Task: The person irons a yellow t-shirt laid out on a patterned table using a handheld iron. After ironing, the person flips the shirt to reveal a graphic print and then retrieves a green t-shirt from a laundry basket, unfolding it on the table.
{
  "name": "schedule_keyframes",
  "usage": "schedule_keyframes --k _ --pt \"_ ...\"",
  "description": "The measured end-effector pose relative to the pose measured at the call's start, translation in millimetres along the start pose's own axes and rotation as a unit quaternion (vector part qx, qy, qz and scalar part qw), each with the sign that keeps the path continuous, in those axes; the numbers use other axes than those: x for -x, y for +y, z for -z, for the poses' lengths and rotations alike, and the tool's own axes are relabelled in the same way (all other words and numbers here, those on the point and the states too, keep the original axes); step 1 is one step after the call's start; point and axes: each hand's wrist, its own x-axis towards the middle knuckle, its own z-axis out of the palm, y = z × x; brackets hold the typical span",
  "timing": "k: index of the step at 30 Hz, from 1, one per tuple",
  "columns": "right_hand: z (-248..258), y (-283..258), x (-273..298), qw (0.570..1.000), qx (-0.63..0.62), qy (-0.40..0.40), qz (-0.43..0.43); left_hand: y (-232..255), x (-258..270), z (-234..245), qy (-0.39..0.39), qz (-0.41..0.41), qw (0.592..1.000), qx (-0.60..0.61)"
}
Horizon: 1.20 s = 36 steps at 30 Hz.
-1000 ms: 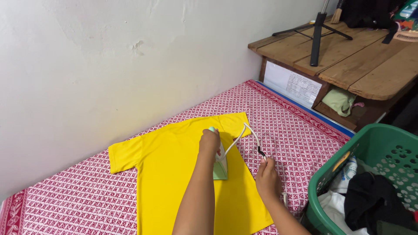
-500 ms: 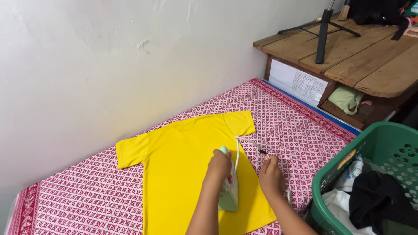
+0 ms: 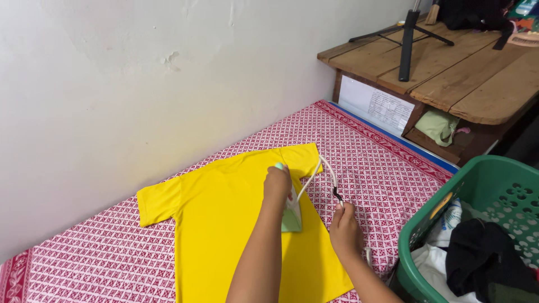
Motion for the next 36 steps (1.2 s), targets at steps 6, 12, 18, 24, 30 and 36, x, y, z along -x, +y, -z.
schedule_keyframes --k 6,12,18,24,30,36 --pt "-2 2 0 1.000 -0.010 0.013 0.003 7 -38 -8 -0.024 0.040 0.999 0.025" --pt "2 -2 1 1.000 -0.018 0.004 -0.005 7 -4 -4 -0.058 0.072 0.996 0.009" --pt "5 -4 3 1.000 -0.008 0.014 0.010 -5 65 -10 -0.078 0.088 0.993 -0.009" --pt "4 -2 3 1.000 0.000 -0.003 0.008 -14 98 -13 -0.068 0.052 0.996 -0.038" --pt "2 -2 1 1.000 -0.006 0.008 -0.002 9 70 -10 -0.078 0.079 0.993 0.027" --pt "8 -7 2 1.000 -0.007 -0.004 -0.013 -1 63 -30 -0.048 0.028 0.997 -0.051"
